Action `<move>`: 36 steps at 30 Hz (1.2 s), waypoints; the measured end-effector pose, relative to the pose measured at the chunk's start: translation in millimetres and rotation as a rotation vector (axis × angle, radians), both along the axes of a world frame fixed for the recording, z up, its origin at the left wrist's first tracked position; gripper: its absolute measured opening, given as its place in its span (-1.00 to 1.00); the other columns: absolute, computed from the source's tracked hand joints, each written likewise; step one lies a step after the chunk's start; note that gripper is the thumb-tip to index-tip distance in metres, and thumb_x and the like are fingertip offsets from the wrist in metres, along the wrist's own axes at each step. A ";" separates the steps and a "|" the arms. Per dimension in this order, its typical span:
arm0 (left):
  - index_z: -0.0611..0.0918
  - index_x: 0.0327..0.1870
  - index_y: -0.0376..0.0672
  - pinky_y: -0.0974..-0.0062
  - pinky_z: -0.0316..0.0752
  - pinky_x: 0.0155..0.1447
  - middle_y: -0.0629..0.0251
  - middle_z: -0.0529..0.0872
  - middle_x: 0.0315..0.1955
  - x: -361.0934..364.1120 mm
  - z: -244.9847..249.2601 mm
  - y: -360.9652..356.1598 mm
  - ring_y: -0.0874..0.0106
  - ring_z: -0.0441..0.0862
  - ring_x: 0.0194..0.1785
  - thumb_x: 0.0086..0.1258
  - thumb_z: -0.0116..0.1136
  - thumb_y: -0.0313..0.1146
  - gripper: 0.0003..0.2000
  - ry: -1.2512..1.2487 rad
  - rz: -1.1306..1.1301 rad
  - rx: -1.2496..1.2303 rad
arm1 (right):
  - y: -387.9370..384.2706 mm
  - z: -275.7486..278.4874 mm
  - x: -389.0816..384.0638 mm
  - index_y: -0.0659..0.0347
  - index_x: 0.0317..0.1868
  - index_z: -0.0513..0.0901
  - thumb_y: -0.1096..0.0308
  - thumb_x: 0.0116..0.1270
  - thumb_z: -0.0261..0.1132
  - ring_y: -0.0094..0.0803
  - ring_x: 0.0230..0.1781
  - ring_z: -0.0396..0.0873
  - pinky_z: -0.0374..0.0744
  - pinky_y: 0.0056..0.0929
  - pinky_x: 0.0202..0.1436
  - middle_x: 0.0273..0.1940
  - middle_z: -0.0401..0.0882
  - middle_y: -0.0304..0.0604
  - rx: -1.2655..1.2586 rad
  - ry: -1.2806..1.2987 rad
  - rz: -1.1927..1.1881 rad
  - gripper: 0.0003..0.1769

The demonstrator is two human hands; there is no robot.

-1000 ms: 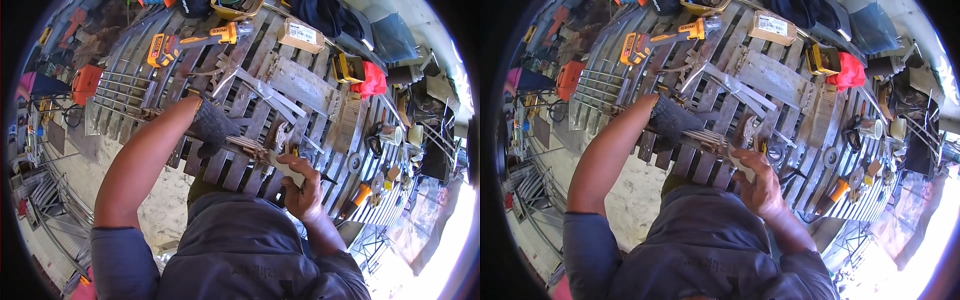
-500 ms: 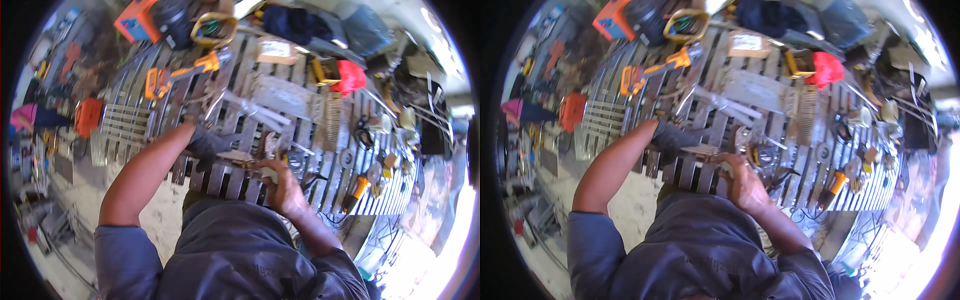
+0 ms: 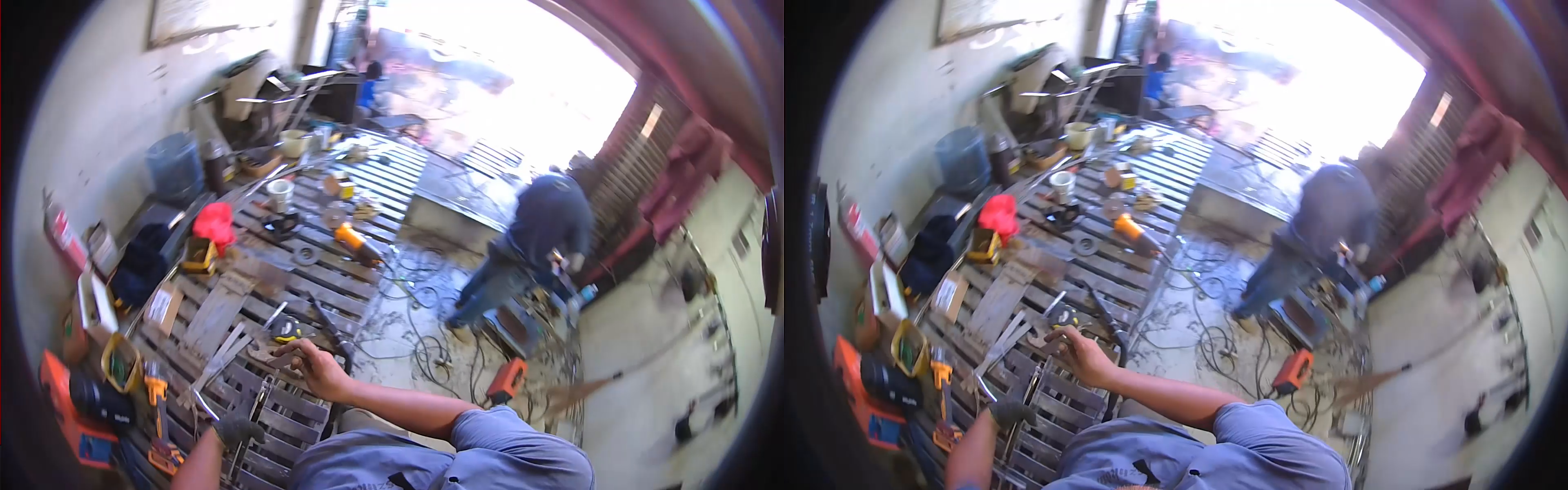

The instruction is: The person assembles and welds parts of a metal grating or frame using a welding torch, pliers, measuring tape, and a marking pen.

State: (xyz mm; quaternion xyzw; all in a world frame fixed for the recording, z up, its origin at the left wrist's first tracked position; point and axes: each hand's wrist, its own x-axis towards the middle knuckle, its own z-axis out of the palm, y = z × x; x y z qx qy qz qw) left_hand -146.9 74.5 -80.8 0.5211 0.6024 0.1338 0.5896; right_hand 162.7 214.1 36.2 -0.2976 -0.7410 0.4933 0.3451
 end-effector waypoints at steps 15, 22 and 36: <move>0.59 0.38 -0.34 0.28 0.61 0.20 0.19 0.65 -0.02 41.6 51.0 -20.7 0.24 0.58 0.04 -0.14 0.51 -0.31 -0.14 -0.125 -0.327 0.064 | -148.2 11.5 101.0 0.24 0.27 0.54 0.44 0.87 0.12 -0.58 -0.17 0.63 0.68 -0.48 -0.02 0.16 0.88 -0.11 -0.044 0.056 -0.721 -0.86; 0.53 0.48 -0.36 0.21 0.58 0.38 0.02 0.66 0.13 49.8 25.6 -26.5 0.14 0.60 0.18 -0.17 0.53 -0.21 -0.02 -0.240 -0.380 0.186 | -192.2 3.6 96.5 0.25 0.25 0.52 0.48 0.86 0.12 -0.57 -0.25 0.63 0.65 -0.49 -0.10 0.17 0.89 -0.03 -0.072 0.226 -0.857 -0.87; 0.53 0.44 -0.35 0.32 0.64 0.17 0.16 0.64 0.00 50.2 50.6 -26.1 0.26 0.61 0.03 -0.10 0.51 -0.29 -0.10 -0.003 -0.429 0.099 | -207.2 5.5 57.0 0.26 0.28 0.47 0.51 0.83 0.18 -0.54 -0.16 0.65 0.67 -0.49 -0.01 0.22 0.85 -0.02 -0.113 0.195 -0.713 -0.84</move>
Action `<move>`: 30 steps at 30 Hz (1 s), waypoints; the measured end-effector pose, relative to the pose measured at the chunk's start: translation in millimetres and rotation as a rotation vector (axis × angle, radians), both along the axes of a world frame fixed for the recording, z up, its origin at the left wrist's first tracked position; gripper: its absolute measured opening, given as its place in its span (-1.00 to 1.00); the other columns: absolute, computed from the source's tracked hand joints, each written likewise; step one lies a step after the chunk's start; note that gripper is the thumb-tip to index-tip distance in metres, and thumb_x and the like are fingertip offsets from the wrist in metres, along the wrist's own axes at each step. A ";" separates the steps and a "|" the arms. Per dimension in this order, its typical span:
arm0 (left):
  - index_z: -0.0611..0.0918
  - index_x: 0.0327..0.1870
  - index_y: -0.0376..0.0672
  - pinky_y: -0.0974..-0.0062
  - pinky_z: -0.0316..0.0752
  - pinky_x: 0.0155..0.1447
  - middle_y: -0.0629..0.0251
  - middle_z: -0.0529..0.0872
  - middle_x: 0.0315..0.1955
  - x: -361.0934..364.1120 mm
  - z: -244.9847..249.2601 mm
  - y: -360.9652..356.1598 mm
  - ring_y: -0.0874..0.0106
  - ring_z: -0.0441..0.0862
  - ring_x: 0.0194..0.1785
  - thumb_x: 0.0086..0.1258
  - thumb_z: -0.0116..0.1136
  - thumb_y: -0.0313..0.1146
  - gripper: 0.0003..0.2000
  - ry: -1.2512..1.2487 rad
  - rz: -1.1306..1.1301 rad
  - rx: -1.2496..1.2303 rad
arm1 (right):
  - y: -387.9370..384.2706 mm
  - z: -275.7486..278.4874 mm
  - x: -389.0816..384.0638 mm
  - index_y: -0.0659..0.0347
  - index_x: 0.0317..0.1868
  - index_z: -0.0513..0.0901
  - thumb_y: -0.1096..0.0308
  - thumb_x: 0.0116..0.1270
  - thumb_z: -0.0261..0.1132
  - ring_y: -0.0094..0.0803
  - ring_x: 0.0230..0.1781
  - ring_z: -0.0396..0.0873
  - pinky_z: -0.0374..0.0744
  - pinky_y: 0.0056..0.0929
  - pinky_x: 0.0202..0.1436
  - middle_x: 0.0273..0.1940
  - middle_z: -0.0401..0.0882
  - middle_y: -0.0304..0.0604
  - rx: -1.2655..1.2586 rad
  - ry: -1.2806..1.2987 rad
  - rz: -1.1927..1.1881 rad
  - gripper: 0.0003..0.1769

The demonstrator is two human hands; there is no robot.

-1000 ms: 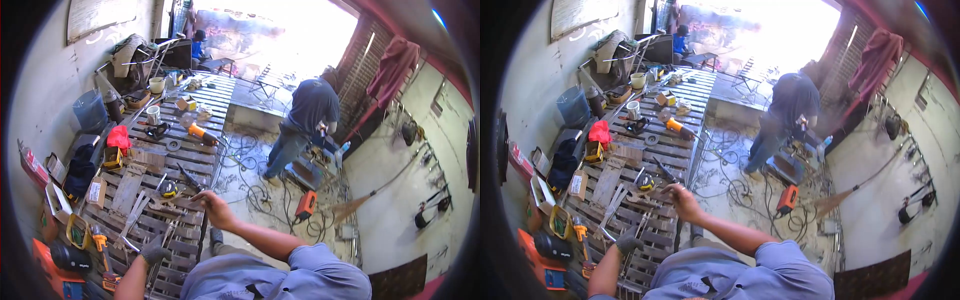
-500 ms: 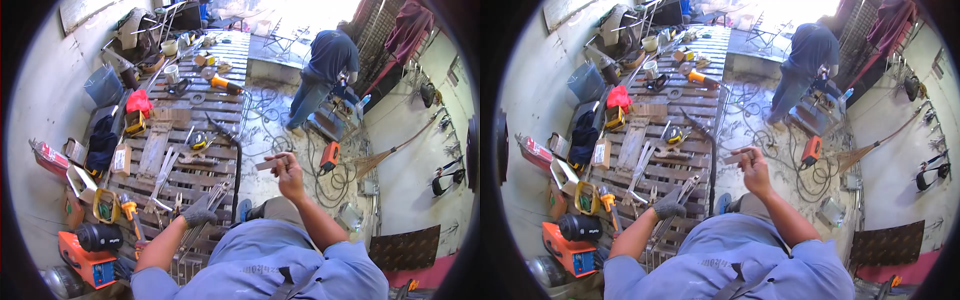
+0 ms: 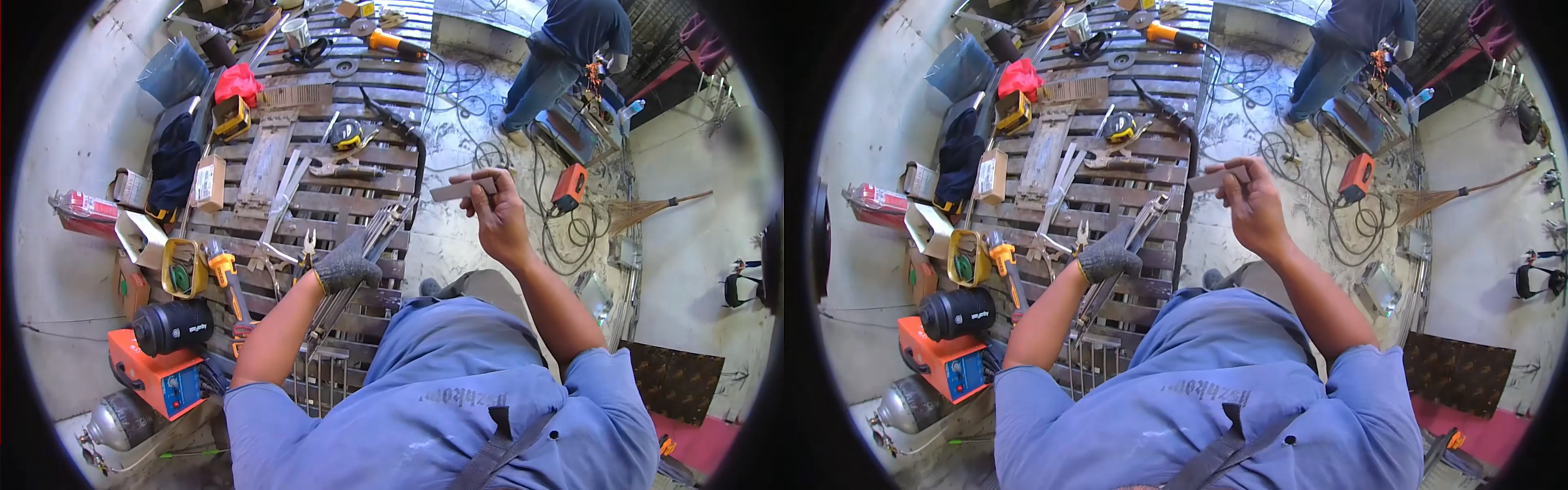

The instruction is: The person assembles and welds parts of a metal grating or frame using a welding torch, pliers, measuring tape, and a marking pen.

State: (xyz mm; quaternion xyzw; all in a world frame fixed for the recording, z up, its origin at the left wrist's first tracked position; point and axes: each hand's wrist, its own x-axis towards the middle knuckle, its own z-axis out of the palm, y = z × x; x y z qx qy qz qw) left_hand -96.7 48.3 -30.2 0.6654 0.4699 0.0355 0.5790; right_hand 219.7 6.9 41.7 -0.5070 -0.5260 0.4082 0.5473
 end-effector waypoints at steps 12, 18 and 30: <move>0.55 0.36 -0.42 0.18 0.65 0.26 -0.02 0.71 0.06 -1.1 0.3 4.5 0.12 0.67 0.12 -0.17 0.61 -0.28 -0.09 -0.031 0.042 -0.070 | 12.8 -13.5 -52.3 0.17 0.33 0.48 0.53 0.77 0.20 0.06 -0.03 0.89 0.77 -0.10 0.02 0.04 0.88 0.00 0.111 -0.459 0.077 -0.75; 0.54 0.45 -0.30 0.27 0.62 0.20 0.15 0.65 0.02 -4.8 -4.0 8.8 0.23 0.59 0.09 0.01 0.48 -0.24 -0.16 -0.039 -0.061 -0.024 | 20.1 -24.7 -59.7 0.18 0.30 0.53 0.49 0.79 0.21 -0.13 -0.03 0.85 0.76 -0.16 0.09 0.10 0.89 -0.10 0.131 -0.504 0.045 -0.80; 0.52 0.51 -0.23 0.36 0.57 0.17 0.31 0.55 0.01 2.3 14.5 7.8 0.34 0.50 0.05 0.02 0.47 -0.32 -0.14 -0.086 -0.001 -0.197 | 21.8 -15.1 -61.7 0.20 0.24 0.52 0.48 0.73 0.25 0.30 0.06 0.80 0.72 0.11 0.08 0.01 0.84 0.16 0.068 -0.478 0.078 -0.81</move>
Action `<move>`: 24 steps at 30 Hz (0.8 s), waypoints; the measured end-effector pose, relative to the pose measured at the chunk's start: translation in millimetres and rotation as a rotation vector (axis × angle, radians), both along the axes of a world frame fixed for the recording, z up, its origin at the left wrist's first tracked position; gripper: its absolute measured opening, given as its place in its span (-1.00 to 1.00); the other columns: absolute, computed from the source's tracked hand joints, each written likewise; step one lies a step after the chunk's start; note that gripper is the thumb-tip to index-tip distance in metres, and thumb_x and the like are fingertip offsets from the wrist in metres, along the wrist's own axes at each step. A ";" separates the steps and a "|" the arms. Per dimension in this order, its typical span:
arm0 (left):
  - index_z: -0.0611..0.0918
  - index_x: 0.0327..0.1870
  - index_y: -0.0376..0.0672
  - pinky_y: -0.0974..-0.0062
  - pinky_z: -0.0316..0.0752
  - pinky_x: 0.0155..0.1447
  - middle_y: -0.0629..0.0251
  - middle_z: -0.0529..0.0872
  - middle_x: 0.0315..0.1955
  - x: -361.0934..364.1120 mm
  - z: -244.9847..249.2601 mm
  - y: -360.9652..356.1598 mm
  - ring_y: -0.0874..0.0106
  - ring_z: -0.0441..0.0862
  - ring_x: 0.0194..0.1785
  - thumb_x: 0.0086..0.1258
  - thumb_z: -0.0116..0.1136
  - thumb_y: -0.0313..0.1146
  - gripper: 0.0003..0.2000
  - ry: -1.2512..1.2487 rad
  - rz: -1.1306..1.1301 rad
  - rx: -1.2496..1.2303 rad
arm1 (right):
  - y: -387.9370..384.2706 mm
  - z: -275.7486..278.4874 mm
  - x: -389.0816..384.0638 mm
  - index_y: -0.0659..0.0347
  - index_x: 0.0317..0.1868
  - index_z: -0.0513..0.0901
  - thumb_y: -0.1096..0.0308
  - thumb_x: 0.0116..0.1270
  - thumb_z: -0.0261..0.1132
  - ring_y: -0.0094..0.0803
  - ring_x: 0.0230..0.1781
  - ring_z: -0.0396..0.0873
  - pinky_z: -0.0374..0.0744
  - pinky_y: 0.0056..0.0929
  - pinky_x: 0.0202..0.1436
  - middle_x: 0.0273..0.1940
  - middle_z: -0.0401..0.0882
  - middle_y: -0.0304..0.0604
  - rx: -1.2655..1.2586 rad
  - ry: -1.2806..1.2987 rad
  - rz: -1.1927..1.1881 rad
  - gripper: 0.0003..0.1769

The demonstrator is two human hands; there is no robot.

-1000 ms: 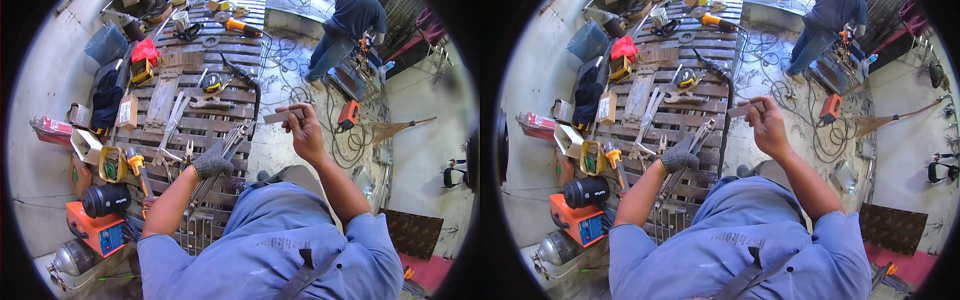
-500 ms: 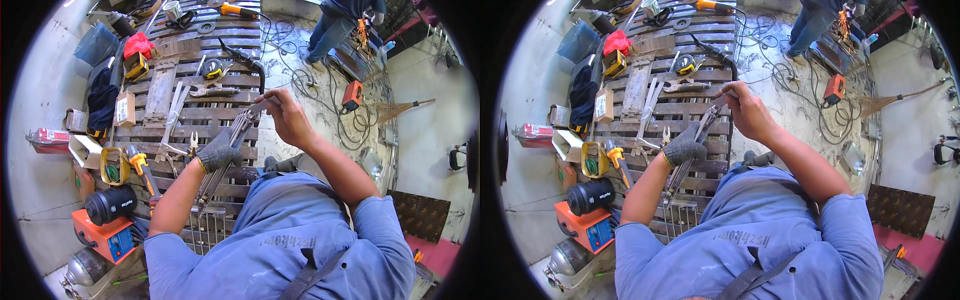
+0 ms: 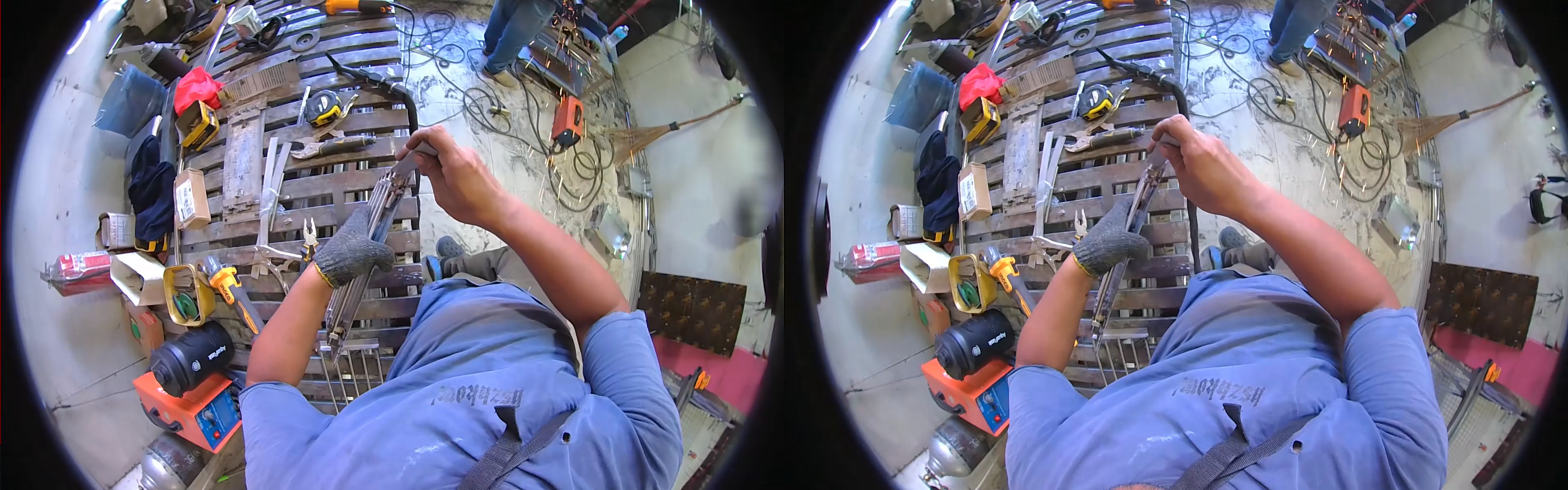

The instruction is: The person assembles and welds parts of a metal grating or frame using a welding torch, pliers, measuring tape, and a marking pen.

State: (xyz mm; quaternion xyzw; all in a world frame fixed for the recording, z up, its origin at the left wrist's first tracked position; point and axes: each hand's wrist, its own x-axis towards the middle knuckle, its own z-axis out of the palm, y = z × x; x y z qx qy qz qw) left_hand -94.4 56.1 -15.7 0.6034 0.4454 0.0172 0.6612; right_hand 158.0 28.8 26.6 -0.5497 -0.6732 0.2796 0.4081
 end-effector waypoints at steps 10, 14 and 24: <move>0.58 0.46 -0.32 0.40 0.57 0.15 0.30 0.56 -0.02 14.8 -1.4 13.3 0.38 0.49 0.04 -0.17 0.47 -0.36 -0.08 -0.005 -0.027 -0.050 | 2.3 2.1 12.1 0.17 0.27 0.56 0.49 0.75 0.24 0.17 0.11 0.83 0.74 0.02 0.19 0.03 0.85 0.06 -0.072 -0.079 -0.051 -0.80; 0.55 0.51 -0.34 0.37 0.57 0.18 0.26 0.59 0.05 11.3 -12.8 11.4 0.33 0.52 0.07 -0.15 0.50 -0.30 -0.04 0.029 -0.022 0.035 | 2.0 0.4 16.0 0.23 0.31 0.50 0.48 0.76 0.23 0.11 0.14 0.86 0.76 -0.05 0.20 0.06 0.87 0.08 -0.045 -0.037 -0.023 -0.77; 0.60 0.33 -0.37 0.38 0.61 -0.17 0.25 0.67 -0.13 7.6 -27.7 3.4 0.39 0.65 -0.20 -0.07 0.45 -0.44 -0.24 -0.001 0.089 0.119 | 14.7 12.7 21.4 0.24 0.26 0.53 0.47 0.72 0.31 0.10 0.09 0.90 0.81 -0.08 0.12 0.01 0.90 0.10 0.112 0.085 -0.054 -0.77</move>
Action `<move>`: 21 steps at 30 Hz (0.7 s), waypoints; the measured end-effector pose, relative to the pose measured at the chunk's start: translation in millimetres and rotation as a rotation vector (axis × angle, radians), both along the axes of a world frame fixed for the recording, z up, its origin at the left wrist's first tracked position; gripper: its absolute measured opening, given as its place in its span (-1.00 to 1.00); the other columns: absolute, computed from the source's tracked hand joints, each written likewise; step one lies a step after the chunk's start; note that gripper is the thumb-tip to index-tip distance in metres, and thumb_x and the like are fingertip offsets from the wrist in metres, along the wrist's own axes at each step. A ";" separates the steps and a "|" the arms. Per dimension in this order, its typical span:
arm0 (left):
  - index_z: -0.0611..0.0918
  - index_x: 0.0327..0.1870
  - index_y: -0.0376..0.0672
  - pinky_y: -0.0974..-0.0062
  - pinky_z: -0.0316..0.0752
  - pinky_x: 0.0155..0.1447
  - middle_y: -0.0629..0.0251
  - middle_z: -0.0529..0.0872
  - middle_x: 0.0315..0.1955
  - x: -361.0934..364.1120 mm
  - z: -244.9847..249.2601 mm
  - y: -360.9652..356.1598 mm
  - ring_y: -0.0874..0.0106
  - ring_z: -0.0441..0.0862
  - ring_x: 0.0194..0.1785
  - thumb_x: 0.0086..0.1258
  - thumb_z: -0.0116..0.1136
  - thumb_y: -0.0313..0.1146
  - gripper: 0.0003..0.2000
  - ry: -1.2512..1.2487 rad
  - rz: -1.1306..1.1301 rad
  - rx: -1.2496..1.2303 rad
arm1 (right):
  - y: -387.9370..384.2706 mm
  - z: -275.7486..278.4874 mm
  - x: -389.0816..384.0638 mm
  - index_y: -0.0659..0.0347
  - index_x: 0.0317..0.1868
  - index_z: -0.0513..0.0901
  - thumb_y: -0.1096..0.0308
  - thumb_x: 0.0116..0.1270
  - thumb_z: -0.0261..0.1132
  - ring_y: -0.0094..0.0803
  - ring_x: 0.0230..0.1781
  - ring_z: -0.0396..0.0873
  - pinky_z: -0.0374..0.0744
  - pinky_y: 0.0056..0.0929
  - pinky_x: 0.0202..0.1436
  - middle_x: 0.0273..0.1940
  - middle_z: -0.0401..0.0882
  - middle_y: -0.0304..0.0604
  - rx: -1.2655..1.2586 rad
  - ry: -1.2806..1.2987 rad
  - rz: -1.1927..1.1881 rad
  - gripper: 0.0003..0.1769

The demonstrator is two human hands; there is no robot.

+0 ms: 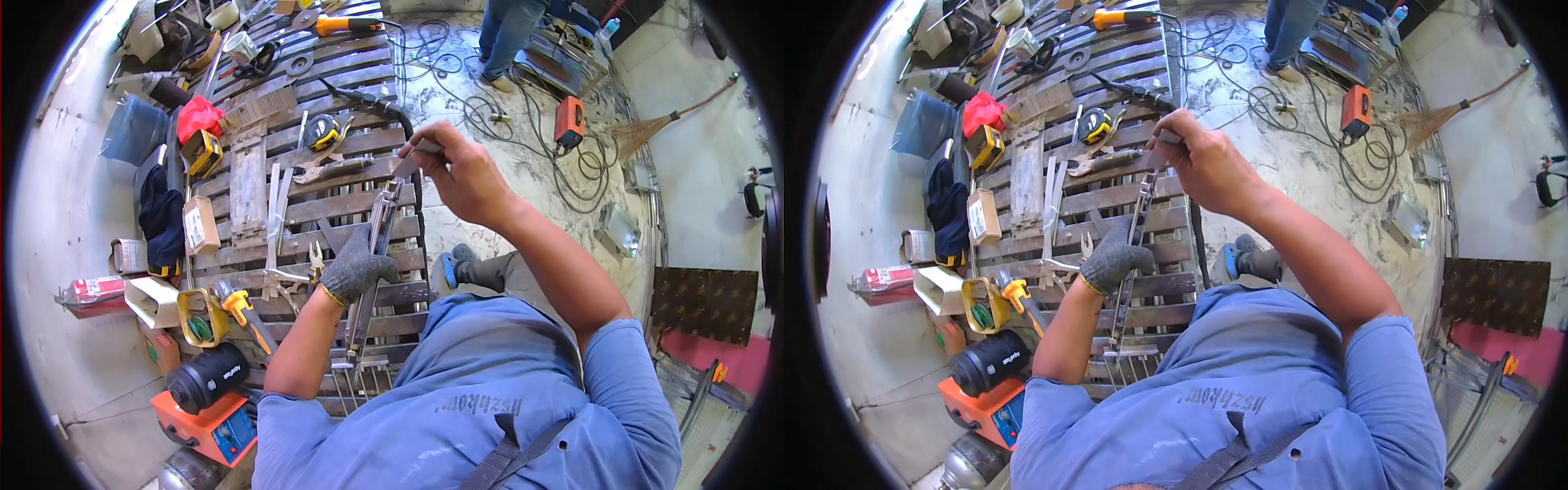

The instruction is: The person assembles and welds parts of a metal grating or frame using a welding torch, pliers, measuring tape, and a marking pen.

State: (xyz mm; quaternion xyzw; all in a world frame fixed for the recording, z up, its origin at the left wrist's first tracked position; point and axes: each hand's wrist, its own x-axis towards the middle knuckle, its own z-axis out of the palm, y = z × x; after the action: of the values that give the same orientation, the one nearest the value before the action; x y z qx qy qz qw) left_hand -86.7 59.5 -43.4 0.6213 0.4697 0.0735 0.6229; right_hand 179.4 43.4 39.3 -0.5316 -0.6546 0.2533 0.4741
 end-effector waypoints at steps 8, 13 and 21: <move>0.62 0.18 -0.33 0.41 0.59 -0.24 0.29 0.67 -0.23 -3.9 -2.7 4.8 0.43 0.64 -0.26 -0.05 0.43 -0.44 -0.38 -0.123 0.136 -0.110 | 13.4 -3.0 -16.7 0.23 0.24 0.55 0.50 0.71 0.34 0.06 0.03 0.92 0.81 -0.13 0.05 -0.03 0.91 0.08 0.006 -0.006 0.016 -0.78; 0.55 0.26 -0.41 0.25 0.73 -0.07 0.17 0.65 -0.15 -6.5 19.0 8.9 0.30 0.70 -0.12 -0.06 0.56 -0.37 -0.25 -0.071 0.101 -0.168 | 26.5 -2.5 -30.6 0.23 0.24 0.55 0.54 0.70 0.32 0.12 0.02 0.89 0.80 -0.09 0.03 -0.04 0.89 0.06 0.080 -0.078 0.016 -0.78; 0.52 0.40 -0.36 0.28 0.67 0.14 0.16 0.66 -0.01 -15.9 0.6 8.1 0.27 0.65 0.03 -0.03 0.59 -0.33 -0.16 -0.002 0.083 -0.121 | 39.2 -19.6 -40.5 0.27 0.22 0.56 0.56 0.67 0.34 0.11 -0.02 0.87 0.78 -0.08 -0.02 -0.02 0.82 0.11 0.104 -0.103 0.057 -0.78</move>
State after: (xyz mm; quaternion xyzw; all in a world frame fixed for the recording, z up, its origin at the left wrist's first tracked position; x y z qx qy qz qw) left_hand -102.6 67.6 -42.8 0.5624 0.4979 0.0714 0.6563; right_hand 138.9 82.6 19.7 -0.4997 -0.7053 0.2046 0.4594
